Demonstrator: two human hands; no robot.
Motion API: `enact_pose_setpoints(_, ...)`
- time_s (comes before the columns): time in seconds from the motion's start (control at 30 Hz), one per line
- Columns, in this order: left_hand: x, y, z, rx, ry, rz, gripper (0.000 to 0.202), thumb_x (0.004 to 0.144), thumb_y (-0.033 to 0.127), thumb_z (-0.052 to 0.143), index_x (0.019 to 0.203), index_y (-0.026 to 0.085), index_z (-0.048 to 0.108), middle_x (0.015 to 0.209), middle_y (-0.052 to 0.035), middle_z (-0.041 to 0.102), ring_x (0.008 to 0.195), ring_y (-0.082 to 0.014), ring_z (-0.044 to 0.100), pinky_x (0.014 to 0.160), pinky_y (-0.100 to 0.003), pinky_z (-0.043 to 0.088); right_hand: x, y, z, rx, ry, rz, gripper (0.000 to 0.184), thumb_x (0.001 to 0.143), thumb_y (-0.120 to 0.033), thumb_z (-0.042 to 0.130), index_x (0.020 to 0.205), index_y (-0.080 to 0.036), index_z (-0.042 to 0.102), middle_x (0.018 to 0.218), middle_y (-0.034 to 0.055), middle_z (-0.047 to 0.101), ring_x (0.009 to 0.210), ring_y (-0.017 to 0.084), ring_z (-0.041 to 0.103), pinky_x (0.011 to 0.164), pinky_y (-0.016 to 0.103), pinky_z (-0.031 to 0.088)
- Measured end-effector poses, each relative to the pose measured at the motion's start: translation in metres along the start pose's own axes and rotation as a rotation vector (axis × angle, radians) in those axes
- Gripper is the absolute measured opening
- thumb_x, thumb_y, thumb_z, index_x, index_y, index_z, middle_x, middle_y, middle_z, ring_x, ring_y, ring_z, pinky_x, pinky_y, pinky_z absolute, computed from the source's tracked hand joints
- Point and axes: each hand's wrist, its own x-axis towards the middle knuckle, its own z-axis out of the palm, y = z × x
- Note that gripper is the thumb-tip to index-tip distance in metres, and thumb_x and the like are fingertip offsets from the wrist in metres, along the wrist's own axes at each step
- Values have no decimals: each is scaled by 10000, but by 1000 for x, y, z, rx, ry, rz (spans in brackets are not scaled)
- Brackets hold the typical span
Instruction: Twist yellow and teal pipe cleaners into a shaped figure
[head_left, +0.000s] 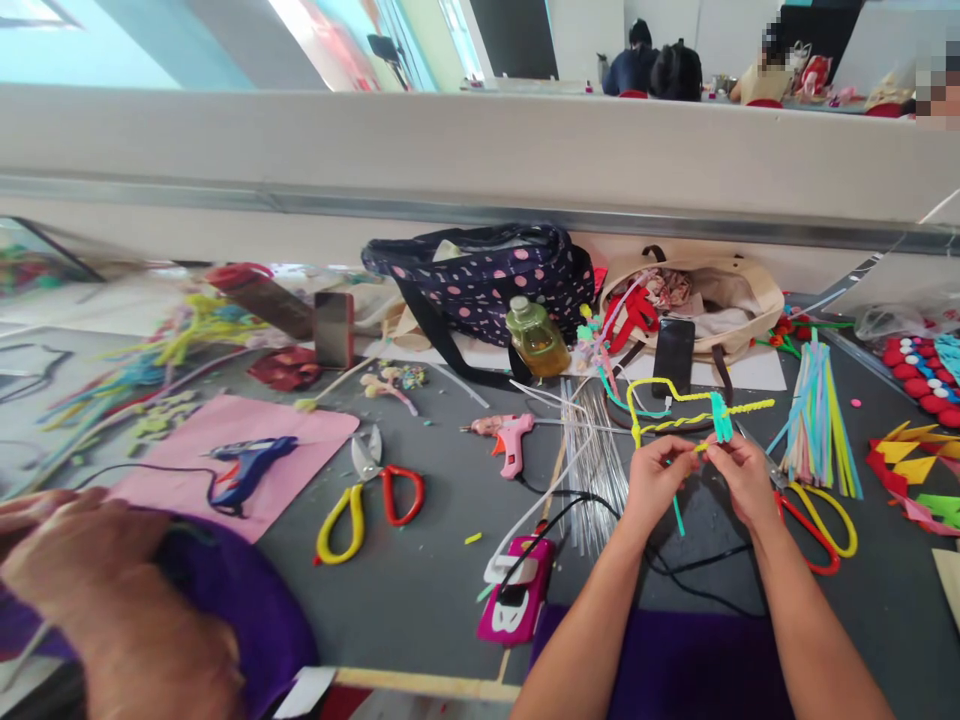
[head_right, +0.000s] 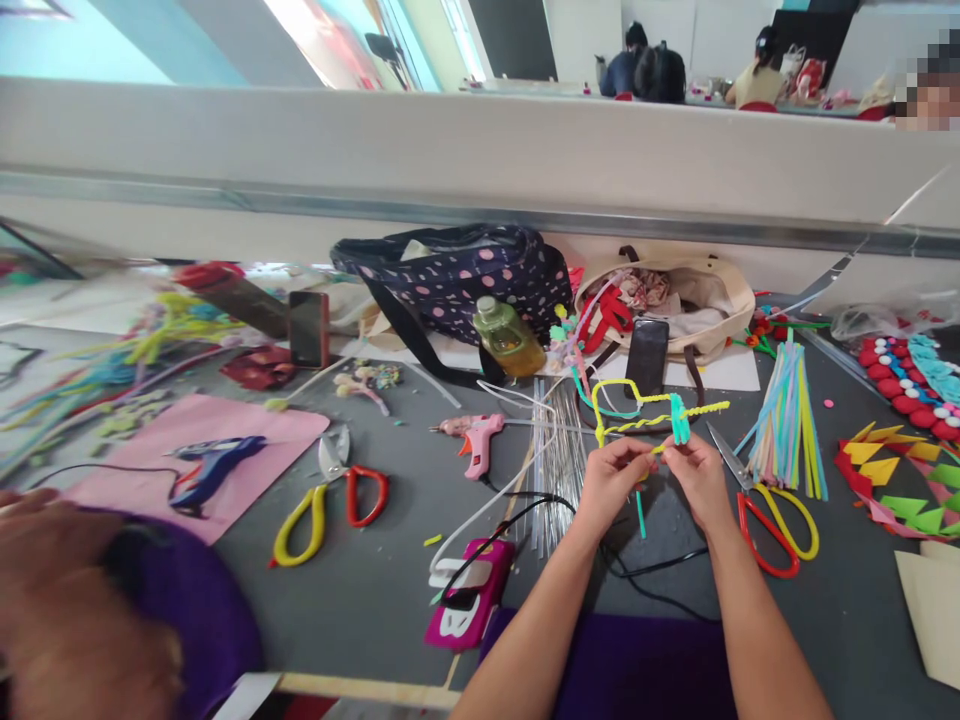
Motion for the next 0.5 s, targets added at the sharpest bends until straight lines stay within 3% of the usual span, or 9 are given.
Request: enact_pose_setpoints(0.5,0,3,1,46,35,57,158,748,302,650,721,147,669,612,-19,652,543,-110,558,475,-187,411,1,6,-2,13,3,6,204,740,-387,721,844,-215,686,745,9,669,706,172,598,690,287,467)
